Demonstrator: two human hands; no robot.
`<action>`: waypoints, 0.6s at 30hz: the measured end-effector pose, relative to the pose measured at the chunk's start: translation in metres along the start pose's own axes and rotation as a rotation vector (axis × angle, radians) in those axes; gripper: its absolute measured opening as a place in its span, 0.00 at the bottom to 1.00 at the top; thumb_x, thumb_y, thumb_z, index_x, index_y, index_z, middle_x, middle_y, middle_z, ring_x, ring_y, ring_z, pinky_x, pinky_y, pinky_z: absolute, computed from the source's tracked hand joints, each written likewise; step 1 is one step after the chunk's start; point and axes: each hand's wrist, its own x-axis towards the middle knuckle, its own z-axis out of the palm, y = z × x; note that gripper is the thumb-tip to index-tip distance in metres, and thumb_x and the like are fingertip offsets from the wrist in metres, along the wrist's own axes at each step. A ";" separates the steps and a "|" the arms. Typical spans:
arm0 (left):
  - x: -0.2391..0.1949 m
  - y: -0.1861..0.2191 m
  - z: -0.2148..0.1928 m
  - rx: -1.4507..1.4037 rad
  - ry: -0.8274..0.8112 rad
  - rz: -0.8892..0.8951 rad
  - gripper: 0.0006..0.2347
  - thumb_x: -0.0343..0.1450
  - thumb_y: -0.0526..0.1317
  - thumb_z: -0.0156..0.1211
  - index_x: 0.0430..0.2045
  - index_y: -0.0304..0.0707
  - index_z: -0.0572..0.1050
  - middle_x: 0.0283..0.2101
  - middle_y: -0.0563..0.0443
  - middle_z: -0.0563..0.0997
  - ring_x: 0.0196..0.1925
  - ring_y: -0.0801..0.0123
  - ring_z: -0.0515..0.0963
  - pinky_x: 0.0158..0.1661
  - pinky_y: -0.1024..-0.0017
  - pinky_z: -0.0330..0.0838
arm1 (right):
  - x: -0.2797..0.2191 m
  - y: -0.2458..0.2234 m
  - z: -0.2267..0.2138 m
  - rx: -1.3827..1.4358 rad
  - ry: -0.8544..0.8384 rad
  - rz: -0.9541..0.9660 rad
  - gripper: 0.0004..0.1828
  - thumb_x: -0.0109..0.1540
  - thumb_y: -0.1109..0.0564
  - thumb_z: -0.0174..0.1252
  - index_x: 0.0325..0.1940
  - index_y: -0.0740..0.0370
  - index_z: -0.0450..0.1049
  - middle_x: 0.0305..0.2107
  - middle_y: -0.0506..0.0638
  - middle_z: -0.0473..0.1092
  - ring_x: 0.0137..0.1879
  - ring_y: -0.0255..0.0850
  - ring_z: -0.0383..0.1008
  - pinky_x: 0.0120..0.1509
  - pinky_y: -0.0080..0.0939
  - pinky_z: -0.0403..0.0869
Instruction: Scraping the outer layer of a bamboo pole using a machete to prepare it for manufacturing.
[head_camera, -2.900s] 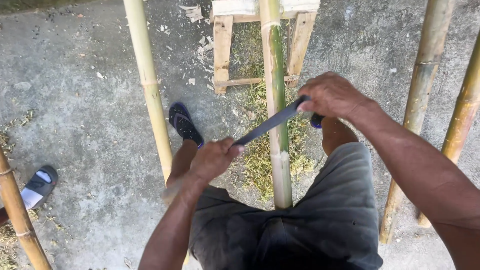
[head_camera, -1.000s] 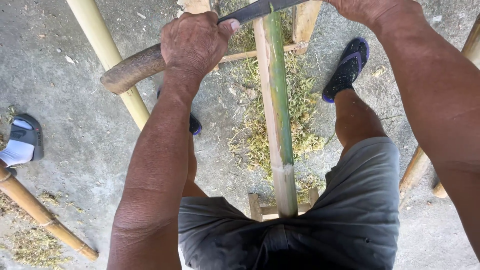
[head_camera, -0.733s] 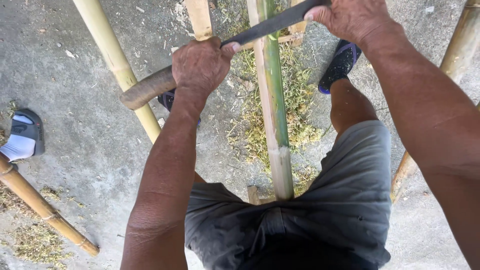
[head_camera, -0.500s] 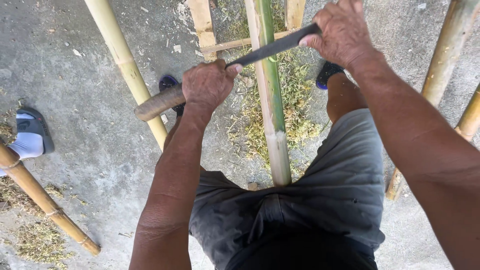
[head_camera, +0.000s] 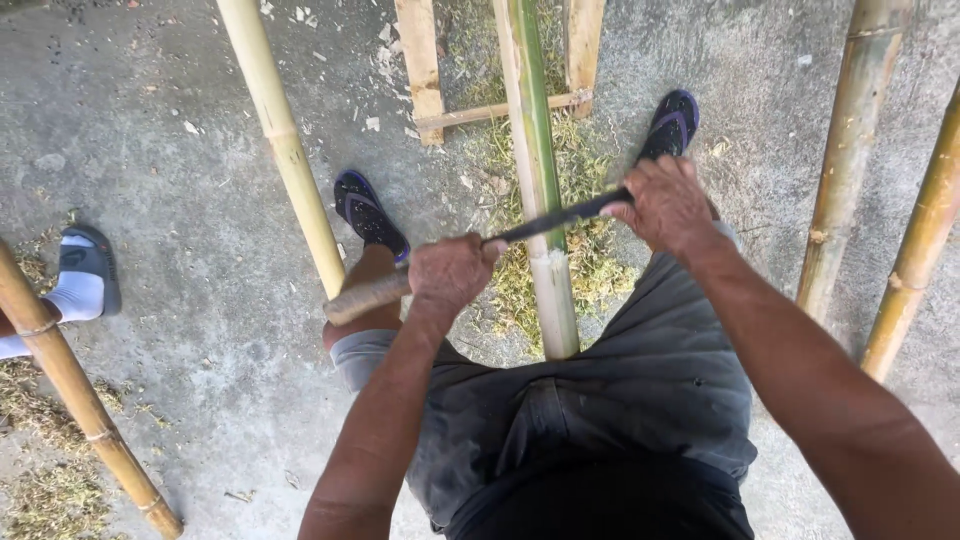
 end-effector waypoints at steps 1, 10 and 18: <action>-0.009 0.003 -0.003 0.030 -0.076 -0.013 0.27 0.77 0.63 0.34 0.36 0.43 0.78 0.23 0.50 0.77 0.29 0.65 0.82 0.36 0.56 0.78 | -0.006 -0.001 0.006 -0.009 0.007 -0.009 0.39 0.61 0.22 0.40 0.48 0.54 0.79 0.39 0.49 0.71 0.51 0.43 0.65 0.65 0.48 0.61; 0.022 -0.018 0.005 0.001 0.024 0.117 0.27 0.75 0.64 0.36 0.30 0.45 0.79 0.16 0.52 0.73 0.22 0.62 0.79 0.31 0.55 0.76 | 0.007 -0.002 -0.020 -0.029 0.042 -0.018 0.38 0.59 0.22 0.42 0.47 0.54 0.79 0.42 0.50 0.72 0.56 0.44 0.65 0.64 0.50 0.61; 0.150 -0.036 -0.090 0.020 -0.011 0.013 0.30 0.77 0.65 0.28 0.33 0.43 0.77 0.18 0.56 0.70 0.21 0.71 0.73 0.35 0.60 0.69 | 0.151 0.014 -0.120 -0.081 -0.007 0.084 0.25 0.60 0.29 0.53 0.41 0.47 0.82 0.35 0.46 0.73 0.51 0.44 0.65 0.63 0.49 0.60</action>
